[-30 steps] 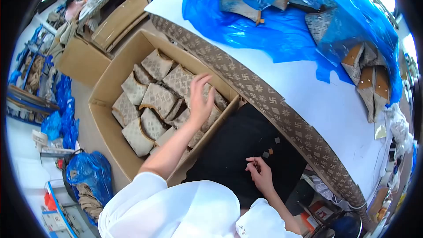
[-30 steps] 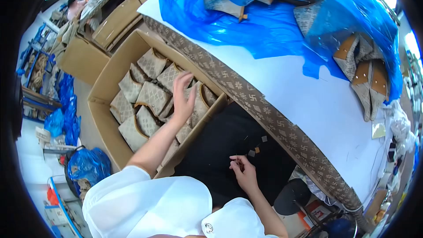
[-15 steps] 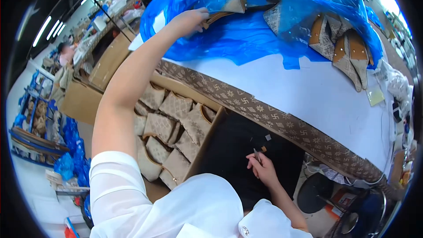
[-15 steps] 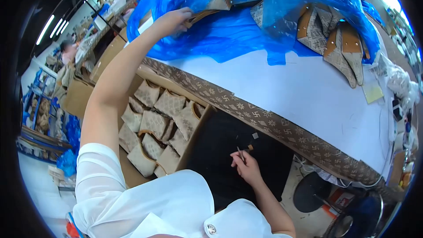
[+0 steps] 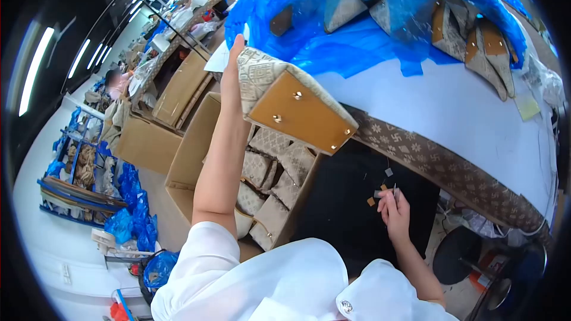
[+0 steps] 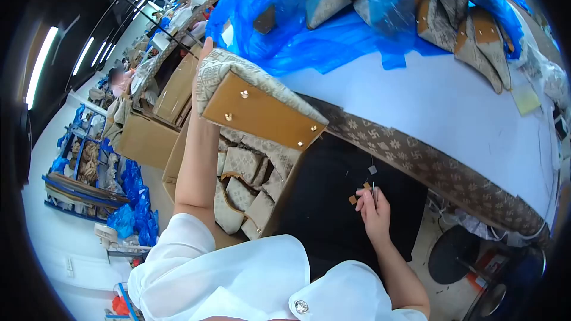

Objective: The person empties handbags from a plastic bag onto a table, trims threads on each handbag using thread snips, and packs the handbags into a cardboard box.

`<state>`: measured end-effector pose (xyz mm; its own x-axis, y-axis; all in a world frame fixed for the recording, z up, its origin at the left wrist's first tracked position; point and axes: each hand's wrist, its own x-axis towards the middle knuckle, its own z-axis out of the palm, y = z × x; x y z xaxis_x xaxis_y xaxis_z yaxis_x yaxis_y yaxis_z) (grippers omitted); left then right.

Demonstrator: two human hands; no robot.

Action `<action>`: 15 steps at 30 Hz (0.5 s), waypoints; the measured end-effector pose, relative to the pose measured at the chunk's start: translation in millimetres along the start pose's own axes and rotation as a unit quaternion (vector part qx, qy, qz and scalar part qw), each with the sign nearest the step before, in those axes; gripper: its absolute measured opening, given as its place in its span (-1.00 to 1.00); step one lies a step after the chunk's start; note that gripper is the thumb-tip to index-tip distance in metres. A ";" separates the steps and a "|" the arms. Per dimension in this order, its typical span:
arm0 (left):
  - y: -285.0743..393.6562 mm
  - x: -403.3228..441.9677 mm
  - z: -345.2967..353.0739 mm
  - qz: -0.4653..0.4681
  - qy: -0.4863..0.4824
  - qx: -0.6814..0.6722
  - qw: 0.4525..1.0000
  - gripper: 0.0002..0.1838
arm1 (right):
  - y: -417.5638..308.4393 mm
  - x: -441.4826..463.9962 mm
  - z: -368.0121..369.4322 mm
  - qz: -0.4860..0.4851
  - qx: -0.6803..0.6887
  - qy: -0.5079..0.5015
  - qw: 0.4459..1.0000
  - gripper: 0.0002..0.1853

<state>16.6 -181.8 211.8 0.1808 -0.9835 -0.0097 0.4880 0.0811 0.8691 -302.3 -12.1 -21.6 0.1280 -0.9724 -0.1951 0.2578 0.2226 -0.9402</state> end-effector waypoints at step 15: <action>-54.6 -56.5 -14.6 -0.014 -0.100 0.278 0.955 -0.75 | -47.1 3.7 -13.4 -0.124 -0.040 0.047 0.990 -0.72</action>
<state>-7.8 -128.3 157.7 -0.0191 -0.9998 0.0096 -0.0492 0.0105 0.9987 -326.8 -27.2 18.2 -0.0202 -0.9995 0.0232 0.1930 -0.0267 -0.9808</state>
